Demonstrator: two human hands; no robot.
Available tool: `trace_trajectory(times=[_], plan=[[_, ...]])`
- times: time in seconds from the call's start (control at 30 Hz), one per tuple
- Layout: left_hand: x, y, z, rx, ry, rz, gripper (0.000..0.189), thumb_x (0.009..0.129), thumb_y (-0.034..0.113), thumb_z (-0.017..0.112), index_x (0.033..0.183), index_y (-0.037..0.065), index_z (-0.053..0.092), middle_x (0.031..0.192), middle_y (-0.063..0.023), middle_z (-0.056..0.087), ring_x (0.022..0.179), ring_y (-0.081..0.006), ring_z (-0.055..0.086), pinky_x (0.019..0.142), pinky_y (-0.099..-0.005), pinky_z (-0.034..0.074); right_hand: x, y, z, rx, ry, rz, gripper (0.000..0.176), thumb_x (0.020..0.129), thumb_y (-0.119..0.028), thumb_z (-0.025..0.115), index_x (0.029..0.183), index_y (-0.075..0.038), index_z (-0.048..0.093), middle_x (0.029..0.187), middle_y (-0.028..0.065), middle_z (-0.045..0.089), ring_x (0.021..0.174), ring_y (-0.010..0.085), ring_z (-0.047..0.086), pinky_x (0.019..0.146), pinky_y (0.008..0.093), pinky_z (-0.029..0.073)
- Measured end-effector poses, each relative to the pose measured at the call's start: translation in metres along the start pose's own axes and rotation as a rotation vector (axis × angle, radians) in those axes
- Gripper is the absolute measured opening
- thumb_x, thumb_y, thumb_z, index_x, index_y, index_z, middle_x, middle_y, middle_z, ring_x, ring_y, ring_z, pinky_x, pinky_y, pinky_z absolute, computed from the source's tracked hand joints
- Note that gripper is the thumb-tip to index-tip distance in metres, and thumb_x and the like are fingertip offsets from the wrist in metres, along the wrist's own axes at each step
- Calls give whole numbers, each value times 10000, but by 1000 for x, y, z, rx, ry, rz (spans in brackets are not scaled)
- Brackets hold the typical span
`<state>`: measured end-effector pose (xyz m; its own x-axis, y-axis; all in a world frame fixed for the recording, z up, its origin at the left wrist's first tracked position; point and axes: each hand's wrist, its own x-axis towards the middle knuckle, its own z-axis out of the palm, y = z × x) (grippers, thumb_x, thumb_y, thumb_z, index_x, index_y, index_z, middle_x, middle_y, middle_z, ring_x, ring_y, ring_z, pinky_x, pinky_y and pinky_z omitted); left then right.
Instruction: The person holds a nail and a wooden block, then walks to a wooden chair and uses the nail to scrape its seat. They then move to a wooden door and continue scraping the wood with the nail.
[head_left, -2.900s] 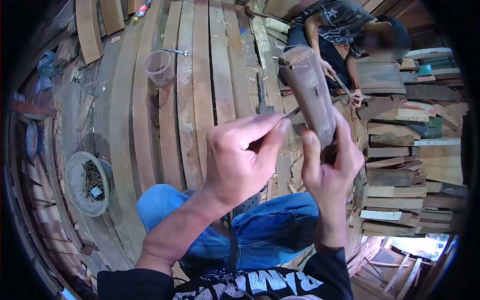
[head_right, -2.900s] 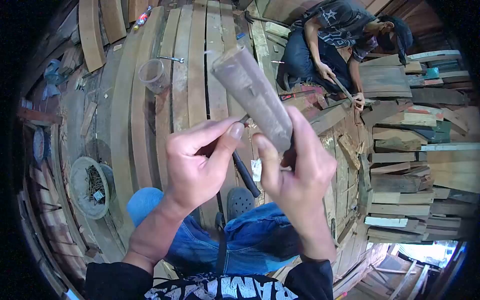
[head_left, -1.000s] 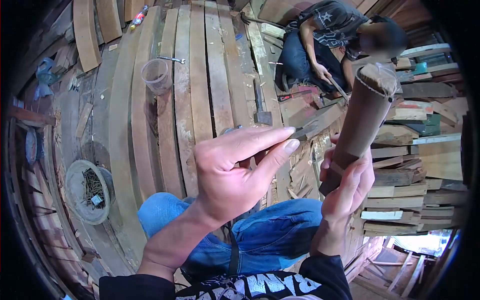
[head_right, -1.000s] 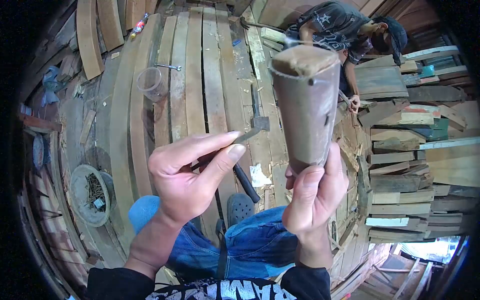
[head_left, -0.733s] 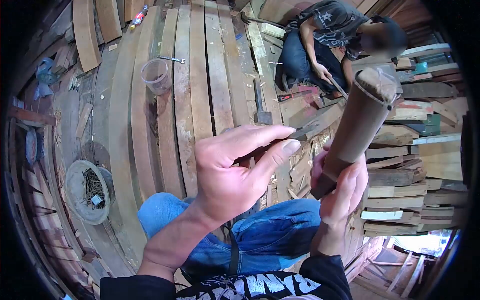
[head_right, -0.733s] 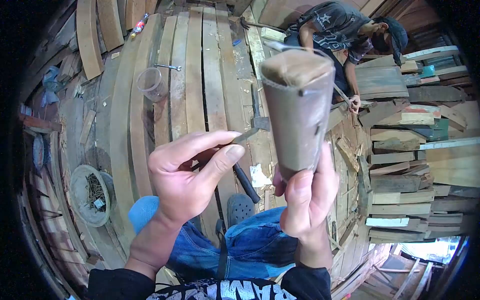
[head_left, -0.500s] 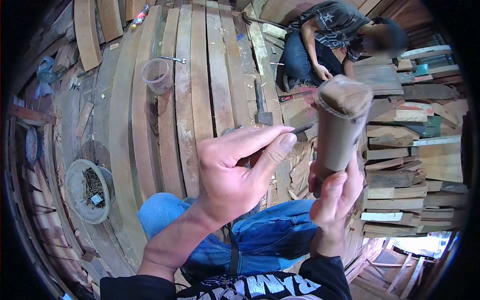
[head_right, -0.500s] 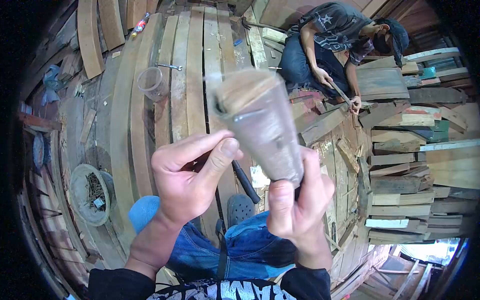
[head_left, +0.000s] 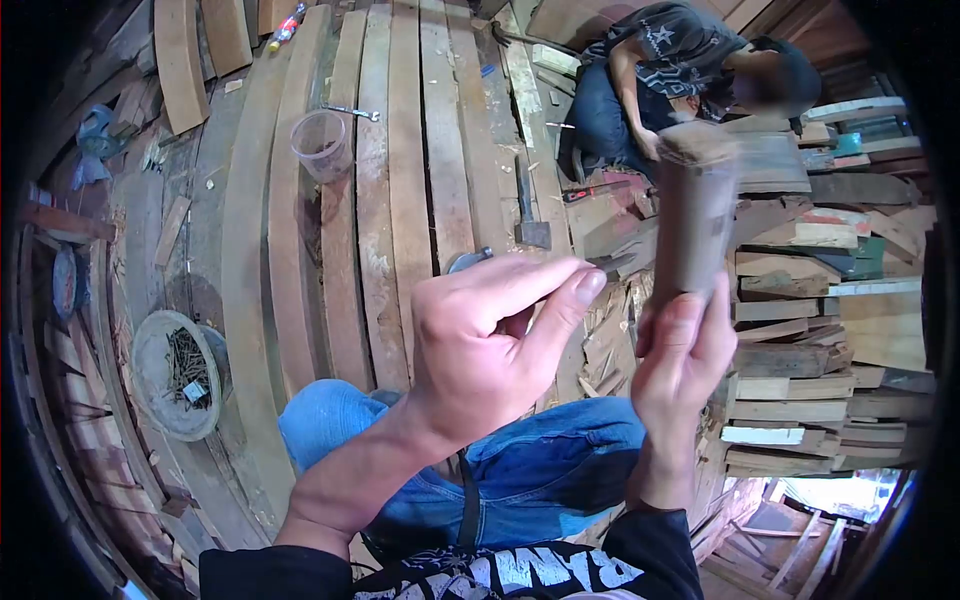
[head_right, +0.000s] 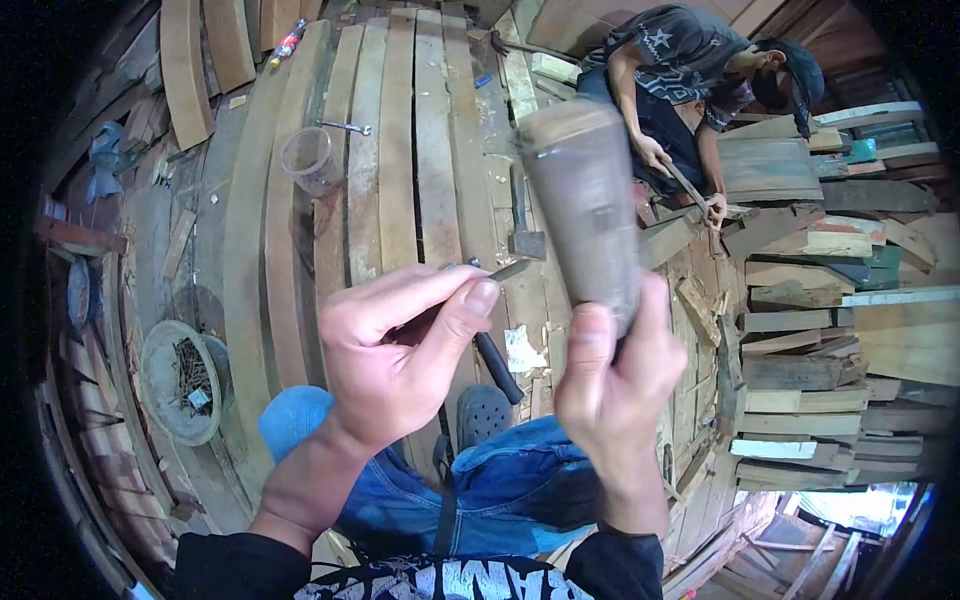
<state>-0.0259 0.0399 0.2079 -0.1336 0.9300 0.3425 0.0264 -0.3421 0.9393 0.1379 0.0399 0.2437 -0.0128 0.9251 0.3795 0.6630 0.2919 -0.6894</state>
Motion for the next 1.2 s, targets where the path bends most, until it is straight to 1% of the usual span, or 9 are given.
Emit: trace_trajectory(times=[0.27, 0.33, 0.47, 0.53, 0.57, 0.8, 1.0, 1.07, 1.2], plan=[[2, 3, -2, -164, -18, -7, 157, 913, 49, 653, 945, -98, 697, 712, -106, 665, 602, -111, 617, 527, -224, 452, -3, -11, -7, 163, 3, 110, 331, 1012, -292, 429, 955, 22, 518, 547, 5, 511, 444, 66, 478, 404, 229, 343], [1, 3, -1, -167, -34, -7, 157, 916, 45, 646, 954, -99, 694, 716, -106, 667, 605, -112, 618, 529, -224, 453, -5, -15, -7, 99, -54, 111, 638, 1005, -567, 349, 1125, 33, 531, 631, 12, 512, 474, 40, 447, 425, 177, 307], [2, 4, -1, -192, -37, -45, 151, 918, 36, 639, 962, -100, 688, 725, -103, 666, 611, -105, 608, 534, -224, 449, -6, -15, -7, 75, -97, 60, 645, 999, -572, 355, 1116, 40, 524, 622, 6, 507, 471, 50, 450, 424, 192, 309], [2, 4, -1, -179, -48, -63, 145, 917, 30, 639, 958, -101, 688, 722, -98, 662, 612, -99, 599, 535, -222, 442, -7, -12, -5, 127, -45, -55, 394, 968, -326, 518, 1044, 59, 548, 592, 50, 546, 495, 121, 551, 462, 252, 402], [2, 3, -1, -171, -39, -44, 132, 910, 17, 641, 953, -99, 686, 718, -91, 654, 609, -92, 584, 533, -222, 431, -9, -10, -8, 102, -78, -38, 403, 950, -307, 558, 1089, 70, 555, 642, 87, 590, 517, 147, 590, 476, 276, 435], [3, -1, 3, -66, 24, 27, 81, 863, -28, 675, 918, -85, 689, 714, -74, 637, 598, -74, 551, 523, -224, 400, -5, -12, -8, -208, -109, -110, 390, 896, -267, 663, 1097, 54, 569, 759, 159, 644, 571, 247, 657, 516, 330, 493], [-2, -3, 5, 82, 33, 16, 115, 846, -24, 704, 945, -83, 699, 722, -75, 647, 604, -77, 558, 520, -229, 406, -2, -10, -4, -240, -65, -72, 360, 899, -263, 679, 1085, 28, 580, 711, 144, 626, 537, 256, 636, 497, 341, 484], [-1, -4, 5, 80, 43, 19, 113, 848, -21, 705, 942, -84, 699, 724, -77, 650, 604, -78, 560, 521, -229, 409, -5, -5, -1, -276, -102, -226, 374, 894, -274, 685, 1085, 29, 579, 692, 140, 619, 519, 267, 626, 489, 347, 481], [-3, -3, 4, 103, 40, -15, 112, 851, -17, 707, 939, -85, 699, 732, -84, 661, 620, -82, 579, 529, -227, 426, -6, -9, 0, -261, -133, -134, 394, 887, -291, 694, 1085, 30, 577, 689, 152, 615, 525, 289, 628, 483, 357, 478]])
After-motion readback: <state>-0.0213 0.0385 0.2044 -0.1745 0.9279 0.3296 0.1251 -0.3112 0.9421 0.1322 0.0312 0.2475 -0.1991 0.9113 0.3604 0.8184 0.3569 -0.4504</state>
